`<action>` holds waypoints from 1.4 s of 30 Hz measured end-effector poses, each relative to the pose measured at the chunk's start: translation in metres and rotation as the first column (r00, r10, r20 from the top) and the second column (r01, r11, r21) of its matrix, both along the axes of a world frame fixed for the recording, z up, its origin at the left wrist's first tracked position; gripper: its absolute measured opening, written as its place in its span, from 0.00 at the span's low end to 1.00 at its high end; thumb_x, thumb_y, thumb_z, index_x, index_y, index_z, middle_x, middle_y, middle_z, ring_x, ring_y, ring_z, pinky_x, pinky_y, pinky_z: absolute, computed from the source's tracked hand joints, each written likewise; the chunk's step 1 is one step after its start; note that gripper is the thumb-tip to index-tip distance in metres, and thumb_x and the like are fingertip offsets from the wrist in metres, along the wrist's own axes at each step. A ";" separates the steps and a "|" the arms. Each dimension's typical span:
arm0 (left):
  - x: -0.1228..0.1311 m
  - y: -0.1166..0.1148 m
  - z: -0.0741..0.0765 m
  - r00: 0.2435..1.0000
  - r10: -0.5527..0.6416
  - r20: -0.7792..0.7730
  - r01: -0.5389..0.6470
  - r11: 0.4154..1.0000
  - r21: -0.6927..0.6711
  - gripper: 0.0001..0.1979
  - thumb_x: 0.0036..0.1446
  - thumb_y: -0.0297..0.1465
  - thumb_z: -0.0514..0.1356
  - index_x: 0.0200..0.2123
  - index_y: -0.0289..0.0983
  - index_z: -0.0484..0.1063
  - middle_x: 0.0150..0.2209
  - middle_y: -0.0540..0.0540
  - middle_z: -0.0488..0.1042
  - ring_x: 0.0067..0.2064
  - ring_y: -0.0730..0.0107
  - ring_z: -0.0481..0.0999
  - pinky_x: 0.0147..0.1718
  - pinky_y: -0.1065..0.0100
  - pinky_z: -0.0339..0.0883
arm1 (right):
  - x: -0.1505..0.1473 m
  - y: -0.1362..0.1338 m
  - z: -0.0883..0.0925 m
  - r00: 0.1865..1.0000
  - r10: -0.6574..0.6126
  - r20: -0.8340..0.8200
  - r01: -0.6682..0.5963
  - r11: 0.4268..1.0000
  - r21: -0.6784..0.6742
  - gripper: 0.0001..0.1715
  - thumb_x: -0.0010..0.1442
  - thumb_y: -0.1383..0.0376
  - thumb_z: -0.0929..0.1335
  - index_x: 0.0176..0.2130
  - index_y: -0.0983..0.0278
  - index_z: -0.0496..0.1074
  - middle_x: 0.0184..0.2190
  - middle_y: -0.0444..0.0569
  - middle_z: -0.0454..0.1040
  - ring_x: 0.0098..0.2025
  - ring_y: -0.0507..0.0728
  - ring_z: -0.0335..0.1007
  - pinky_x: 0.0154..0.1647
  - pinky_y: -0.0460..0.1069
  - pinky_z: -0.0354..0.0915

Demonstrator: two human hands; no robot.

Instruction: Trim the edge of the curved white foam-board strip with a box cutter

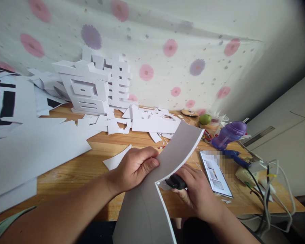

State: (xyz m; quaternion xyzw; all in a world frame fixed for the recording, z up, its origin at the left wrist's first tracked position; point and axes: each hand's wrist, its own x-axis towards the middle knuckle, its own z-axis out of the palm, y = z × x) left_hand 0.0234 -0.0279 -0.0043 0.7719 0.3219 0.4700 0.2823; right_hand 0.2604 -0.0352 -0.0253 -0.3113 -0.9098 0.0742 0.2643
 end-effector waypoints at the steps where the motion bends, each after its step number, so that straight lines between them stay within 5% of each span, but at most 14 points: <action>1: -0.001 0.000 0.001 1.000 0.017 0.018 -0.017 1.000 -0.006 0.22 0.66 0.48 0.47 0.28 0.38 0.65 0.21 0.55 0.61 0.23 0.76 0.61 0.22 0.75 0.56 | 0.003 0.000 0.000 1.000 -0.010 -0.007 0.010 1.000 0.014 0.21 0.71 0.51 0.56 0.43 0.62 0.66 0.31 0.50 0.73 0.31 0.59 0.68 0.31 0.50 0.61; 5: -0.005 0.004 0.003 0.997 0.075 0.026 -0.074 0.997 -0.033 0.20 0.66 0.45 0.50 0.29 0.37 0.66 0.23 0.54 0.64 0.24 0.75 0.64 0.23 0.75 0.58 | 0.011 -0.002 0.002 0.995 -0.012 -0.101 0.007 0.999 -0.050 0.19 0.71 0.50 0.55 0.44 0.60 0.65 0.31 0.48 0.73 0.31 0.56 0.69 0.31 0.48 0.62; 18: -0.001 0.007 -0.005 0.998 -0.057 -0.040 0.052 0.992 -0.111 0.17 0.66 0.42 0.51 0.32 0.36 0.69 0.24 0.55 0.66 0.25 0.78 0.66 0.24 0.77 0.58 | -0.009 -0.002 0.014 0.994 0.033 -0.102 -0.061 0.956 -0.288 0.25 0.69 0.47 0.56 0.41 0.63 0.67 0.32 0.50 0.75 0.32 0.56 0.71 0.33 0.49 0.62; 42: -0.002 0.008 -0.003 0.995 -0.059 -0.084 0.051 0.995 -0.090 0.24 0.65 0.50 0.48 0.28 0.37 0.67 0.21 0.54 0.62 0.23 0.76 0.61 0.22 0.74 0.53 | -0.001 -0.004 0.021 0.998 0.029 0.049 -0.006 0.914 -0.407 0.25 0.69 0.48 0.57 0.39 0.63 0.70 0.31 0.52 0.76 0.33 0.57 0.72 0.34 0.49 0.65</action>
